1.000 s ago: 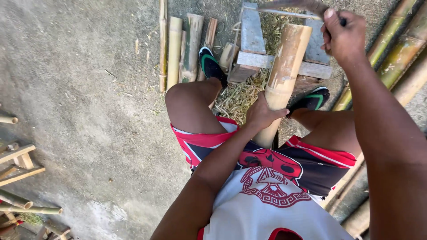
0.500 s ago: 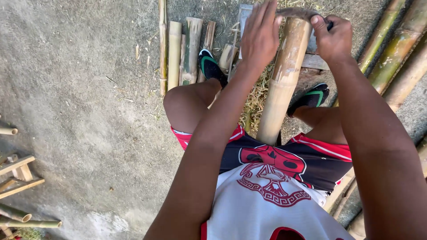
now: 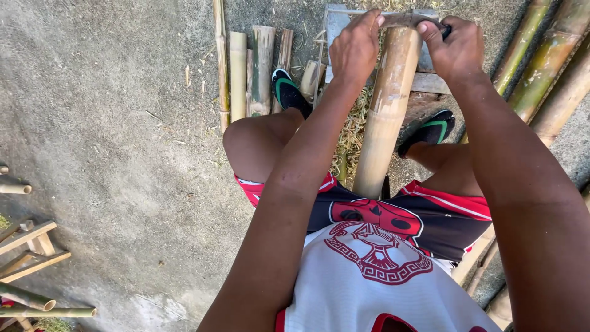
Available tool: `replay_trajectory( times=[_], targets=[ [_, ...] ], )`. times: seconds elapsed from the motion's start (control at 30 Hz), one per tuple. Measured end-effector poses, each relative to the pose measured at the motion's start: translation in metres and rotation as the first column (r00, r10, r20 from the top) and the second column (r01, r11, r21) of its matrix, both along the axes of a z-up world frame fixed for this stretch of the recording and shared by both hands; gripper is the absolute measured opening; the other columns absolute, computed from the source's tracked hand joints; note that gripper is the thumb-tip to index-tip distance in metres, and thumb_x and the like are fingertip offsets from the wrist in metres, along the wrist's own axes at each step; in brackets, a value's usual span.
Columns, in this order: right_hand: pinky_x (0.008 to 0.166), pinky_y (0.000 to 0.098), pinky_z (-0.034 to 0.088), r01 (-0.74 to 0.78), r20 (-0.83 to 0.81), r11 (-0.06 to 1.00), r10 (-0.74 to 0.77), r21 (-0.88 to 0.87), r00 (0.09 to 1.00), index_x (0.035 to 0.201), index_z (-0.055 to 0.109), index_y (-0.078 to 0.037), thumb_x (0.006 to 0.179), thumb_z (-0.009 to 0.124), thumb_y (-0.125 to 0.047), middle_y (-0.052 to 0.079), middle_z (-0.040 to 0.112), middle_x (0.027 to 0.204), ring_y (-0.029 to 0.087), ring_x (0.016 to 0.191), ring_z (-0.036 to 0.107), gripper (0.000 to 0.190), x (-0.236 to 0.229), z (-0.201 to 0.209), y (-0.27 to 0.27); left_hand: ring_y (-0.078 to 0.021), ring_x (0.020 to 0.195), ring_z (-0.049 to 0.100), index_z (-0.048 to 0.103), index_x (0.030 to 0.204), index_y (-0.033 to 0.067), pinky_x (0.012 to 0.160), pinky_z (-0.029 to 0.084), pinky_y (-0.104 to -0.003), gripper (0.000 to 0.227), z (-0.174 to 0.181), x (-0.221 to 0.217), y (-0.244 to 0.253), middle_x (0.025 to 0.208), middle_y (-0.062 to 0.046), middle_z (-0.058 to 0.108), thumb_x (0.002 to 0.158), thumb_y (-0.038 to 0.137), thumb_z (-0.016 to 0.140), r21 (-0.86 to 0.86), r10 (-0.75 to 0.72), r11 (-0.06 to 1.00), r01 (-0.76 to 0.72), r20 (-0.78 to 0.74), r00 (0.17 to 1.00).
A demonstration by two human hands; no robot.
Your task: Shave the outer layer of a bamboo pole using a curved blade.
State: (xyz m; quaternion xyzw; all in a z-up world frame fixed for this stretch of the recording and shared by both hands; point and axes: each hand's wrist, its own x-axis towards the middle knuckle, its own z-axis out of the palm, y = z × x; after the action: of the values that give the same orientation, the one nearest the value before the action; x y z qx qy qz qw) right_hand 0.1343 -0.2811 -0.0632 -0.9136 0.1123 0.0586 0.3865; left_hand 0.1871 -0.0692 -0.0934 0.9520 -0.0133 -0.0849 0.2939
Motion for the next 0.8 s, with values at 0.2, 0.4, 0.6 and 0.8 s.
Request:
replay_trajectory(
  times=[0.2, 0.4, 0.6, 0.8],
  targets=[
    [0.051, 0.0467, 0.051, 0.11, -0.297, 0.993, -0.119, -0.048, 0.947, 0.104, 0.071, -0.006, 0.096, 0.068, -0.071, 0.006, 0.061, 0.062, 0.019, 0.053, 0.059, 0.065, 0.005, 0.021, 0.014, -0.0231, 0.06, 0.074, 0.062, 0.1, 0.0205, 0.047, 0.052, -0.04, 0.012, 0.023, 0.0, 0.004, 0.077, -0.004, 0.078, 0.1, 0.031, 0.059, -0.077, 0.036, 0.997, -0.026, 0.123, 0.992],
    [0.057, 0.0463, 0.049, 0.039, -0.207, 0.997, -0.054, -0.073, 0.977, 0.093, 0.069, -0.002, 0.102, 0.066, -0.07, 0.005, 0.06, 0.061, 0.018, 0.055, 0.06, 0.069, 0.003, 0.034, 0.018, -0.0195, 0.051, 0.07, 0.062, 0.1, 0.0202, 0.041, 0.047, -0.039, 0.013, 0.03, 0.006, 0.006, 0.061, -0.002, 0.072, 0.101, 0.032, 0.059, -0.055, -0.003, 0.999, 0.002, -0.032, 0.999],
    [0.049, 0.0475, 0.046, 0.118, -0.413, 0.992, -0.126, -0.044, 0.902, 0.09, 0.068, -0.003, 0.101, 0.057, -0.066, 0.004, 0.059, 0.063, 0.024, 0.049, 0.055, 0.064, -0.039, 0.046, 0.029, -0.0154, 0.043, 0.06, 0.063, 0.099, 0.0176, 0.034, 0.043, -0.037, 0.011, 0.023, -0.027, 0.014, 0.064, -0.004, 0.069, 0.105, 0.021, 0.055, -0.038, -0.144, 0.989, 0.14, -0.136, 0.98],
    [0.062, 0.0476, 0.053, -0.007, -0.119, 0.995, -0.005, -0.104, 0.993, 0.111, 0.074, 0.003, 0.103, 0.064, -0.068, 0.019, 0.063, 0.067, 0.035, 0.061, 0.064, 0.072, -0.144, 0.021, 0.042, -0.0145, 0.046, 0.058, 0.065, 0.099, 0.0117, 0.037, 0.042, -0.033, 0.01, 0.037, -0.13, 0.053, 0.068, -0.006, 0.069, 0.102, 0.018, 0.058, -0.168, -0.171, 0.968, 0.184, 0.089, 0.981]
  ],
)
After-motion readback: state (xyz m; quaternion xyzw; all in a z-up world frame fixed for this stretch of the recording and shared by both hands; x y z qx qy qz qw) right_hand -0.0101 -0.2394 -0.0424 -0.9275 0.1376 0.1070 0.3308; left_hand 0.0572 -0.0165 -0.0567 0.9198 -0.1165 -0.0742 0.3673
